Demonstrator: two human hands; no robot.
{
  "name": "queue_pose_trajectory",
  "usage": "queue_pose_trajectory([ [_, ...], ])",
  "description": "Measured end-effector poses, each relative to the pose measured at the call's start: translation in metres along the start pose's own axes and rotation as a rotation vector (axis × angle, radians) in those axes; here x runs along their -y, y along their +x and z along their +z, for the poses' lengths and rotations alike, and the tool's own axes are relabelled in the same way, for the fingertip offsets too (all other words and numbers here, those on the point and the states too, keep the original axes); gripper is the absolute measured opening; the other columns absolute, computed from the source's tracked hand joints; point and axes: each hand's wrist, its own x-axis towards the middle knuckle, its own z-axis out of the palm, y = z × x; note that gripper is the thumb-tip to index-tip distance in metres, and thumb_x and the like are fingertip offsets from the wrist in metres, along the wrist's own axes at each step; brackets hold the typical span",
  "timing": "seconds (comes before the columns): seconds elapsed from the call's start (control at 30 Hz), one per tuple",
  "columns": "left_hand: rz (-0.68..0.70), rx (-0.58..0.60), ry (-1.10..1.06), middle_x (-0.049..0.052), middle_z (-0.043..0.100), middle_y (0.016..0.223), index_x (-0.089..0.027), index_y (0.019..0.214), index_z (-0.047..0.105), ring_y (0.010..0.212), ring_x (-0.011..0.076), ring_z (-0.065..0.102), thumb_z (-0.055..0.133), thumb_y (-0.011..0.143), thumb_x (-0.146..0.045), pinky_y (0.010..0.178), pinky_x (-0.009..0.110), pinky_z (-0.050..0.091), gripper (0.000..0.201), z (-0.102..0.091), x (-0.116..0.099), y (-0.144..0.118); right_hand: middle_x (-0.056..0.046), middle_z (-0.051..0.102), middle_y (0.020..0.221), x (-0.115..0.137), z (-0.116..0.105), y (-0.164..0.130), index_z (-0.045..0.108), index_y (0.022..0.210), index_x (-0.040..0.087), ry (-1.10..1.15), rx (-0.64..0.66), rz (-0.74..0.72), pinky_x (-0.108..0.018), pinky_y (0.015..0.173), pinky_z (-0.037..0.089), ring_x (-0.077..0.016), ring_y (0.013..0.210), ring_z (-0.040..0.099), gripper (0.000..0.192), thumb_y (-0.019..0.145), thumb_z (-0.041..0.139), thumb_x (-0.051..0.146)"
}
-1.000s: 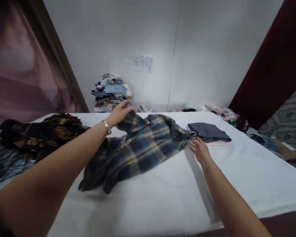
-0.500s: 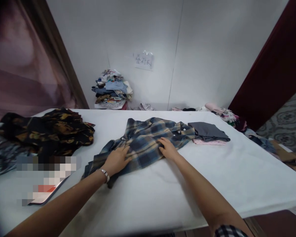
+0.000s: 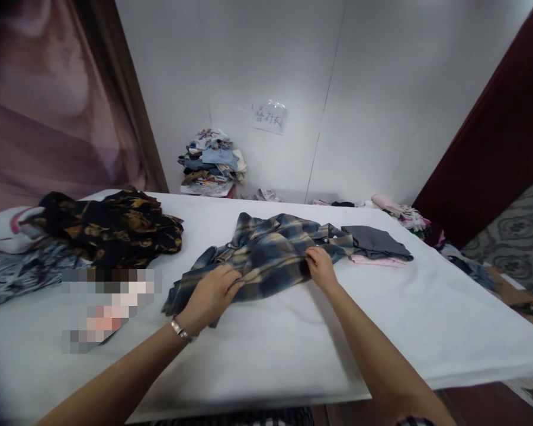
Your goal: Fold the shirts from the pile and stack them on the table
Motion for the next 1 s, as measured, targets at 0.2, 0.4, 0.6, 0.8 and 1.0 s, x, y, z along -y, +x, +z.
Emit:
queue_pose_trajectory([
  [0.2, 0.215, 0.283, -0.219, 0.003, 0.065, 0.095, -0.021, 0.092, 0.057, 0.088, 0.0187, 0.060, 0.043, 0.091, -0.027, 0.074, 0.028, 0.043, 0.015, 0.023, -0.054, -0.036, -0.008, 0.062, 0.118, -0.023, -0.023, -0.075, 0.064, 0.079, 0.022, 0.210, -0.107, 0.222, -0.048, 0.099, 0.039, -0.0265, 0.112, 0.055, 0.015, 0.071, 0.053, 0.029],
  [0.4, 0.107, 0.340, -0.389, 0.002, 0.067, 0.086, -0.022, 0.089, 0.056, 0.082, 0.0191, 0.062, 0.044, 0.090, -0.030, 0.071, 0.028, 0.042, 0.014, 0.043, -0.073, -0.032, -0.009, 0.054, 0.134, 0.032, -0.033, -0.125, 0.058, 0.122, 0.025, 0.543, 0.112, 0.466, -0.043, 0.094, 0.045, -0.0274, 0.117, 0.054, 0.050, 0.076, 0.061, 0.044],
  [0.6, 0.176, 0.264, -0.728, 0.003, 0.067, 0.103, -0.021, 0.100, 0.060, 0.095, 0.0167, 0.060, 0.044, 0.086, -0.019, 0.084, 0.027, 0.044, 0.022, 0.043, -0.099, -0.017, -0.006, 0.047, 0.141, 0.103, -0.029, -0.136, 0.047, 0.135, 0.029, 0.940, 0.148, 0.489, -0.041, 0.103, 0.037, -0.0257, 0.128, 0.044, 0.068, 0.073, 0.070, 0.044],
  [0.8, 0.112, 0.130, -0.709, 0.003, 0.068, 0.113, -0.025, 0.118, 0.059, 0.101, 0.0169, 0.062, 0.043, 0.088, -0.027, 0.088, 0.030, 0.048, 0.033, 0.033, -0.061, -0.011, -0.002, 0.067, 0.075, 0.108, -0.040, -0.130, 0.067, 0.081, 0.018, 1.141, 0.060, 0.684, -0.029, 0.065, 0.046, -0.0185, 0.068, 0.060, 0.025, 0.064, 0.076, 0.035],
  [1.0, 0.027, 0.108, -0.052, 0.012, 0.051, 0.138, -0.021, 0.135, 0.044, 0.129, 0.0294, 0.043, 0.060, 0.077, -0.030, 0.107, 0.051, 0.030, 0.062, 0.020, 0.030, -0.007, -0.001, 0.069, 0.081, 0.086, -0.098, -0.128, 0.067, 0.083, 0.022, 1.208, -0.100, 0.676, -0.027, 0.057, 0.047, -0.0166, 0.061, 0.061, 0.026, 0.058, 0.073, 0.027],
])
